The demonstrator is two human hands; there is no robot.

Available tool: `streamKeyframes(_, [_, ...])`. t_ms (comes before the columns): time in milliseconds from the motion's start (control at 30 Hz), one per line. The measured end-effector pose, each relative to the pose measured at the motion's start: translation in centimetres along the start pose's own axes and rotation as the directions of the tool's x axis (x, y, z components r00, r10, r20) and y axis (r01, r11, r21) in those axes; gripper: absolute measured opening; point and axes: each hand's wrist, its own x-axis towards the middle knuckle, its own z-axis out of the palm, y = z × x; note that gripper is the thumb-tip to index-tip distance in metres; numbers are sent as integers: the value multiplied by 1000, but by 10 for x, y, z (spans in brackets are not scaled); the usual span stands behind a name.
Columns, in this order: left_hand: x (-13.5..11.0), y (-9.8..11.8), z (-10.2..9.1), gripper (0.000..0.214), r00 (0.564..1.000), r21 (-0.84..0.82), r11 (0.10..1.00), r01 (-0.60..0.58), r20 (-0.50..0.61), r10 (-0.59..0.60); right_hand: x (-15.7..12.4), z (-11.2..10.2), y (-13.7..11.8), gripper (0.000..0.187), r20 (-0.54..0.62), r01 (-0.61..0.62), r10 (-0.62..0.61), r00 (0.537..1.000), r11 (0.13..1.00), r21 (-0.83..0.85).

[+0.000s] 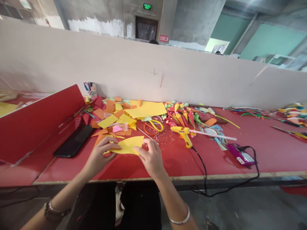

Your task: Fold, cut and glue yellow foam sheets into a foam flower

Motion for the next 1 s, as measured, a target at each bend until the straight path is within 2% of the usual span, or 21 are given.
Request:
streamKeyframes(100, [7, -4, -6, 11, 1000, -85, 996, 1, 0, -1, 13, -3, 6, 28, -3, -46, 46, 999, 998, 43])
streamKeyframes(200, [16, -9, -14, 9, 1000, -119, 992, -29, 4, 30, 27, -2, 18, 28, 117, -154, 129, 985, 960, 236])
streamKeyframes(267, [23, -11, -19, 7, 998, -116, 992, -56, 14, 58, 37, 0, 27, 24, 244, -212, 115, 963, 883, 420])
streamKeyframes(333, [31, -13, -23, 4, 996, -112, 990, -82, 18, 84, 45, 5, 33, 18, 329, -268, 80, 941, 769, 580])
streamKeyframes(433, [41, -19, -24, 6, 997, -153, 985, -77, -7, 76, 59, 13, 38, 15, 351, -337, 109, 930, 637, 694])
streamKeyframes(533, [52, -29, -17, 14, 993, -233, 972, 22, -106, -48, 72, 23, 42, 15, 316, -382, 216, 924, 584, 717])
streamKeyframes(600, [58, -35, -9, 17, 973, -269, 957, 108, -171, -158, 78, 33, 44, 17, 289, -399, 280, 915, 542, 740])
streamKeyframes(700, [68, -39, 4, 17, 946, -328, 918, 222, -154, -284, 83, 49, 44, 21, 240, -404, 399, 885, 402, 822])
streamKeyframes(800, [76, -39, 17, 19, 938, -410, 873, 263, -101, -330, 82, 63, 43, 38, 206, -362, 511, 835, 226, 904])
streamKeyframes(900, [83, -41, 29, 18, 951, -479, 844, 242, -55, -304, 77, 73, 44, 35, 291, -391, 481, 827, 120, 912])
streamKeyframes(1000, [86, -48, 40, 23, 949, -606, 759, 238, -22, -315, 73, 78, 49, 23, 369, -464, 431, 823, 134, 876])
